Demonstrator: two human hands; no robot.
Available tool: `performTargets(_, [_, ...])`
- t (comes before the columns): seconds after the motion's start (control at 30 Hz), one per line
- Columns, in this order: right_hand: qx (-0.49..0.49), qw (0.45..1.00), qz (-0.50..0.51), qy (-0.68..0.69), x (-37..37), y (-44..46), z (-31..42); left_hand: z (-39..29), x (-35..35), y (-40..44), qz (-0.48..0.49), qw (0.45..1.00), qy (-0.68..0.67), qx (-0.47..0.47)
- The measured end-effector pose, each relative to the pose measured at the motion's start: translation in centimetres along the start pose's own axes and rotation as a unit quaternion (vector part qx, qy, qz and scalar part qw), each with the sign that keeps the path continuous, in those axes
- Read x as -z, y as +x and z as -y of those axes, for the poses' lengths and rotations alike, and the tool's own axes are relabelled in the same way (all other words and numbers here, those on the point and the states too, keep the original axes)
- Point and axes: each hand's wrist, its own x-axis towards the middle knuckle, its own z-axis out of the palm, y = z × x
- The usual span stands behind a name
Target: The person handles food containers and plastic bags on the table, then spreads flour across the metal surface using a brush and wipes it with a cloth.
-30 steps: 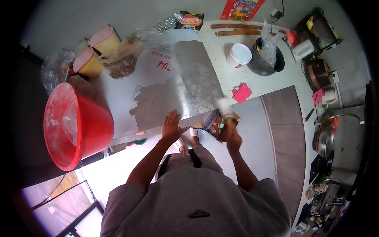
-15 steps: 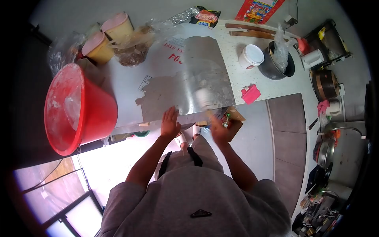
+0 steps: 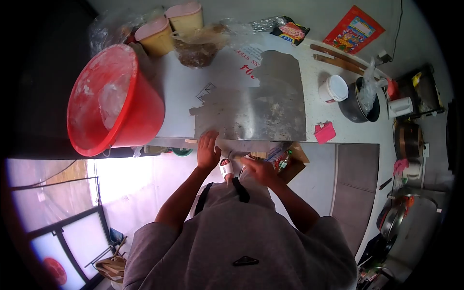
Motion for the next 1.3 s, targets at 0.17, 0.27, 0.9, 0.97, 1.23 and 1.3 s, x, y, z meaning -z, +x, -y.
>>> performTargets(0.17, [-0.065, 0.986, -0.151, -0.010, 2.2, 1.2, -1.9, 0.8, 1.6, -0.7, -0.007, 1.000, 0.021, 0.017])
performTargets(0.27, [-0.024, 0.930, -0.366, 0.016, 2.5, 4.3, -6.4, 1.0, 2.1, -1.1, -0.007, 0.999, 0.012, 0.036])
performTargets(0.9, [-0.015, 0.998, 0.010, -0.067, -1.1, 8.6, 1.7, 1.9, 2.2, -3.1, -0.026, 0.982, 0.051, 0.180])
performTargets(0.97, [0.038, 0.999, -0.004, -0.028, -0.9, 9.4, 1.7, 1.5, 2.4, -3.1, -0.029, 0.979, 0.057, 0.195])
performTargets(1.23, [-0.006, 0.994, -0.101, -0.032, 0.8, 14.7, -1.2, 0.1, 3.0, -4.2, -0.059, 0.959, 0.096, 0.260])
performTargets(1.3, [0.091, 0.995, -0.001, -0.028, -1.5, 13.4, 0.9, -0.5, 2.9, -4.4, -0.072, 0.954, 0.096, 0.276])
